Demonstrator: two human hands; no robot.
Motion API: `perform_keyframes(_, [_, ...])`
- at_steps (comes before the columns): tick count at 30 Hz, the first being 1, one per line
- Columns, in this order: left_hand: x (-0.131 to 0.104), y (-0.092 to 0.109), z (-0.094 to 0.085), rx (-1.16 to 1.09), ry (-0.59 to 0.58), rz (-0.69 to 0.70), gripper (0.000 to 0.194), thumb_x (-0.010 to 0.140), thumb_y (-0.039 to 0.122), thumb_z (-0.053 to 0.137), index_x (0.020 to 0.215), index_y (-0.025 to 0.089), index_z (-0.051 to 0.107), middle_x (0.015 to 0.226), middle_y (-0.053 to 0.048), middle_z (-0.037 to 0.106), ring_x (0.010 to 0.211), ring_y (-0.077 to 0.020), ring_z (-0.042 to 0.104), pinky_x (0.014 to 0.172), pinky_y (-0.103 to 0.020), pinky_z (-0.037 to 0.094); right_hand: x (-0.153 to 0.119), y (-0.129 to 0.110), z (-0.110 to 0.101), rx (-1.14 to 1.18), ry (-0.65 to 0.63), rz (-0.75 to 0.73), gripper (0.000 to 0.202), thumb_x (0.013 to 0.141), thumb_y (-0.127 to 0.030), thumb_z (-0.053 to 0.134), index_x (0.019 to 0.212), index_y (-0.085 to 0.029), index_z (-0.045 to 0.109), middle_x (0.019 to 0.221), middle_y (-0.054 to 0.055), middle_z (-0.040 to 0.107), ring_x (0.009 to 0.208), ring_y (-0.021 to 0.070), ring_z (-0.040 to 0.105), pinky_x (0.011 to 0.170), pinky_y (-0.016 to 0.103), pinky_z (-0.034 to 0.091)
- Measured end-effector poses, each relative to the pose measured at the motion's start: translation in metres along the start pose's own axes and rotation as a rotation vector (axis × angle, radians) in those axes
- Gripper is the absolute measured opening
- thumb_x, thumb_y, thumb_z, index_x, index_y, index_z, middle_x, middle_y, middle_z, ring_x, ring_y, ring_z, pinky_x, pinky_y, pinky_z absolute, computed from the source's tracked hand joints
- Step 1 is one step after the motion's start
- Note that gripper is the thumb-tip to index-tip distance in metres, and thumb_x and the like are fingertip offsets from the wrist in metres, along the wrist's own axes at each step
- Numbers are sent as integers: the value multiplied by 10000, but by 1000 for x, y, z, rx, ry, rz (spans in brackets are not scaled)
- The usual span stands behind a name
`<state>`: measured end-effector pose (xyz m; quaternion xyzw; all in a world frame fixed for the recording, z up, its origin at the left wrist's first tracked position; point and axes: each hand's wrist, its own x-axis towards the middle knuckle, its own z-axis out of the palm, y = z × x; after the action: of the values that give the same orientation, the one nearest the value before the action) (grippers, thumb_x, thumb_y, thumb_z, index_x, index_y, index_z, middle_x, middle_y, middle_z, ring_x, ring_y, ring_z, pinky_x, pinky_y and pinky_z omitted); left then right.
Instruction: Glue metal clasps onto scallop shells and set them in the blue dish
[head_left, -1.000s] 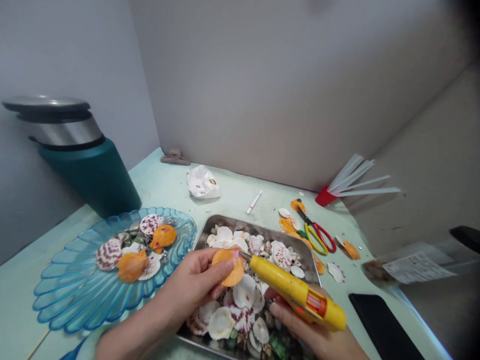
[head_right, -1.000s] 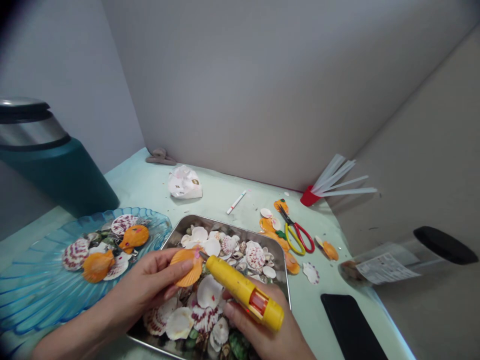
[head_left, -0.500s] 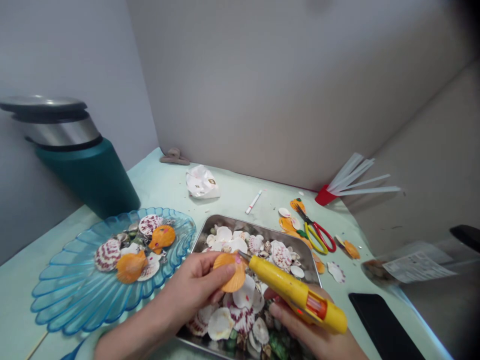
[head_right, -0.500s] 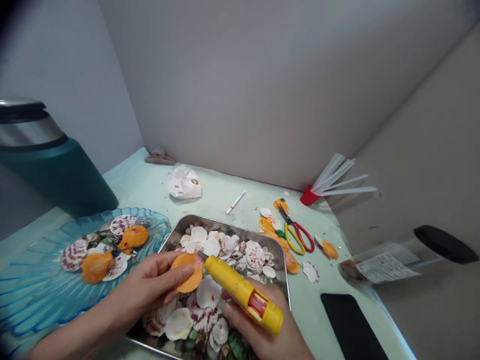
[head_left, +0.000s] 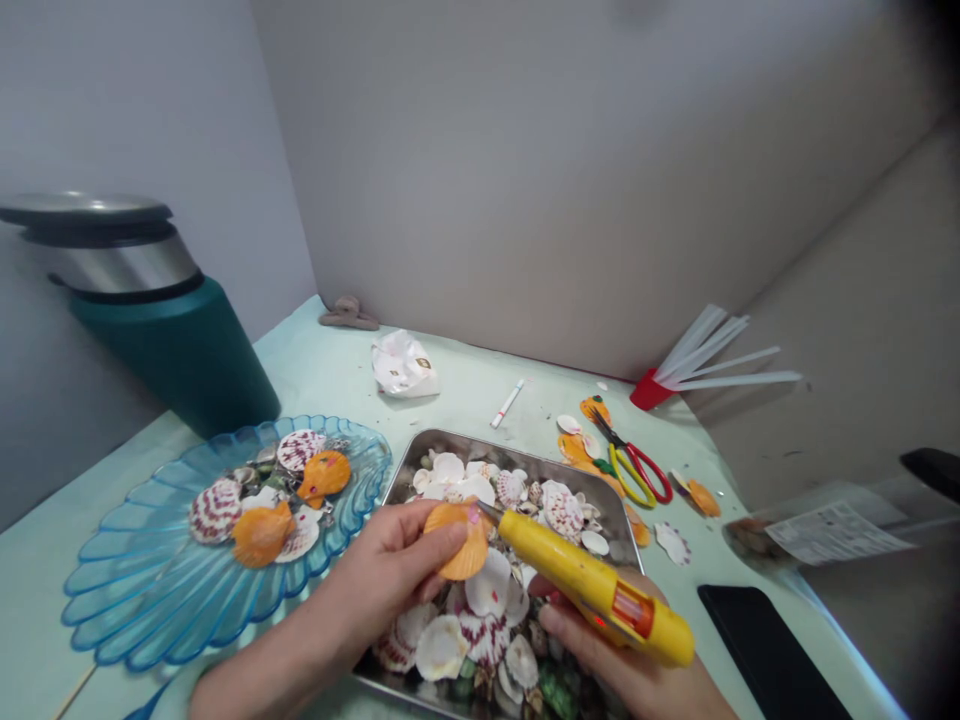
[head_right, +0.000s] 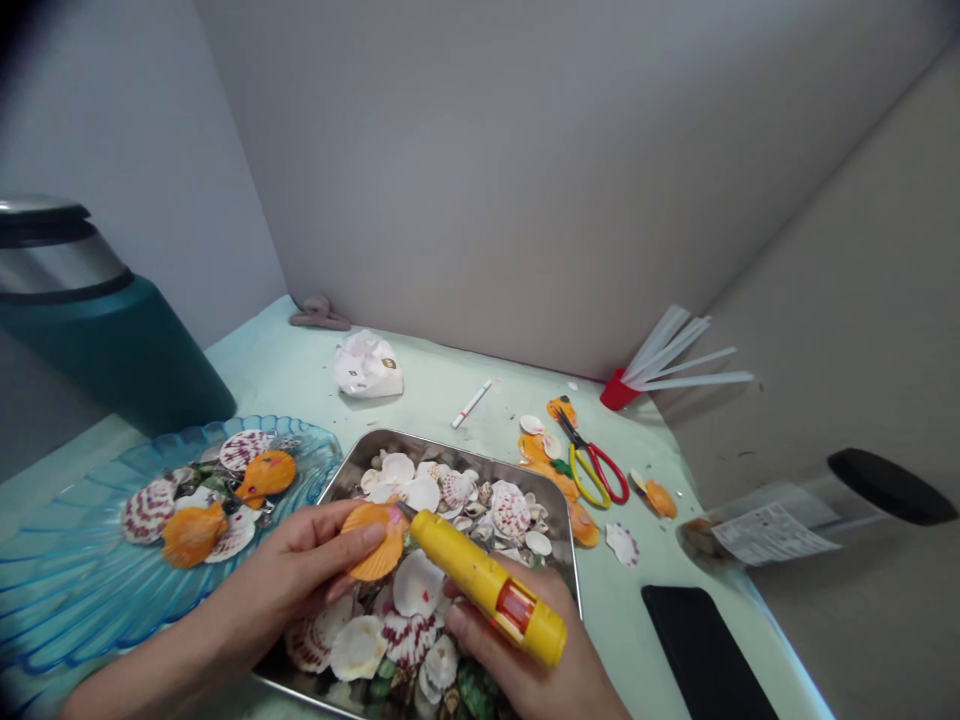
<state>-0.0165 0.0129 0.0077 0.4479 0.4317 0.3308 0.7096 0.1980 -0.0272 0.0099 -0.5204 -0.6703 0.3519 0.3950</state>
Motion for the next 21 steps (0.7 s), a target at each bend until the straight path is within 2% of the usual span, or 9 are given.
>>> perform_keyframes(10, [-1, 2, 0, 2, -39, -37, 332, 788, 438, 633, 801, 106, 630, 481, 62, 423, 431, -46, 251, 421, -181, 155, -1, -1, 0, -20, 12, -9, 131, 785, -338, 669, 773, -229, 742, 726, 17, 736, 676, 204, 707, 641, 248, 591])
perform_keyframes(14, [-1, 5, 1, -22, 17, -39, 324, 773, 445, 644, 722, 128, 600, 446, 74, 392, 413, -45, 245, 407, -187, 131, 0, -1, 0, -36, 2, -1, 117, 784, -315, 664, 765, -223, 734, 725, 18, 736, 675, 204, 706, 625, 248, 587])
perform_keyframes(18, [0, 8, 1, -55, 21, -65, 292, 798, 421, 621, 825, 130, 628, 445, 92, 378, 376, -32, 138, 380, -198, 69, 0, -2, 0, -71, -26, -7, 112, 783, -299, 657, 766, -220, 734, 734, 18, 740, 677, 201, 703, 631, 246, 579])
perform_keyframes(21, [1, 7, 0, -50, 24, -67, 287, 793, 415, 628, 812, 128, 630, 437, 91, 372, 384, -37, 145, 383, -198, 71, 0, -2, -1, -78, -37, -10, 124, 792, -293, 639, 776, -212, 732, 751, 26, 741, 692, 205, 703, 627, 249, 577])
